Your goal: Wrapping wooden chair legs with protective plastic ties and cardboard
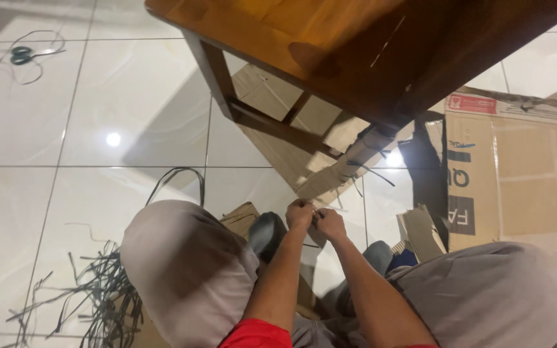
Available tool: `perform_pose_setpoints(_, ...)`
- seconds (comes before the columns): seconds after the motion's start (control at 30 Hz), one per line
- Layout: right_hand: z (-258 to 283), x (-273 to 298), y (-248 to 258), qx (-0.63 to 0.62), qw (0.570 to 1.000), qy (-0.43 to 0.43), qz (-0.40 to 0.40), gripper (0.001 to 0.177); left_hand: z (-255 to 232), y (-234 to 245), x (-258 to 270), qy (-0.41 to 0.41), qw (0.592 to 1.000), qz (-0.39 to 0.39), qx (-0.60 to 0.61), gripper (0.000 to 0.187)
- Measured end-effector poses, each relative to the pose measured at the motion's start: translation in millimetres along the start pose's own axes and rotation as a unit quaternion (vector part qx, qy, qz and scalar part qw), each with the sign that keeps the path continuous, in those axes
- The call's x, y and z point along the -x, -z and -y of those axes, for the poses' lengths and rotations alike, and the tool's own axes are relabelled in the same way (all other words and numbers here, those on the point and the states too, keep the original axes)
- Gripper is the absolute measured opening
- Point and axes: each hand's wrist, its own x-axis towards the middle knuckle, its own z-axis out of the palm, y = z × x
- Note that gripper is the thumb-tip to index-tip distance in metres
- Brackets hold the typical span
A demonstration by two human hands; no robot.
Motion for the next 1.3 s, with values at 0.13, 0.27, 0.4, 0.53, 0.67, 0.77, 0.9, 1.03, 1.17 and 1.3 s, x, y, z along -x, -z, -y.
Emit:
perform_pose_setpoints(0.13, 19.6, 8.3, -7.3, 0.016, 1.000, 0.019, 0.011, 0.032, -4.0, 27.3, 19.3, 0.010, 1.000, -0.004, 0.007, 0.029)
perform_pose_setpoints(0.27, 26.4, 0.7, -28.3, 0.020, 0.997, 0.058, 0.041, 0.032, 26.9, 29.6, -13.1, -0.021, 0.997, -0.042, 0.068, 0.026)
perform_pose_setpoints(0.4, 34.1, -11.7, -55.8, 0.004, 0.994, 0.085, 0.069, 0.038, 15.7, 68.7, 21.7, -0.028, 0.993, -0.058, 0.097, 0.024)
perform_pose_setpoints(0.53, 63.1, 4.4, -64.3, 0.006, 0.988, 0.117, 0.095, 0.047, 23.8, 93.0, 22.0, -0.040, 0.987, -0.066, 0.142, 0.029)
perform_pose_setpoints(0.67, 86.7, 21.0, -86.3, 0.073, 0.977, 0.165, 0.118, 0.048, 29.5, 131.2, 43.6, -0.015, 0.985, -0.111, 0.128, 0.035)
perform_pose_setpoints(0.77, 117.2, 53.2, -90.6, 0.160, 0.954, 0.217, 0.130, 0.053, 52.8, 148.2, 37.3, 0.009, 0.979, -0.153, 0.134, 0.035)
perform_pose_setpoints(0.9, 138.5, 77.8, -101.5, 0.196, 0.947, 0.230, 0.112, 0.059, 83.2, 163.6, 31.1, 0.038, 0.960, -0.211, 0.181, 0.031)
perform_pose_setpoints(1.03, 182.2, 111.8, -92.3, 0.201, 0.921, 0.270, 0.194, 0.056, 85.5, 189.7, 35.3, 0.052, 0.946, -0.225, 0.228, 0.042)
perform_pose_setpoints(1.17, 146.3, 49.5, -156.5, 0.153, 0.933, 0.296, 0.137, 0.033, 104.6, 189.0, 15.0, 0.068, 0.910, -0.354, 0.205, 0.028)
perform_pose_setpoints(1.3, 141.5, 50.1, -167.7, 0.147, 0.931, 0.272, 0.192, 0.041, 103.3, 190.9, 22.5, 0.071, 0.879, -0.442, 0.164, 0.020)
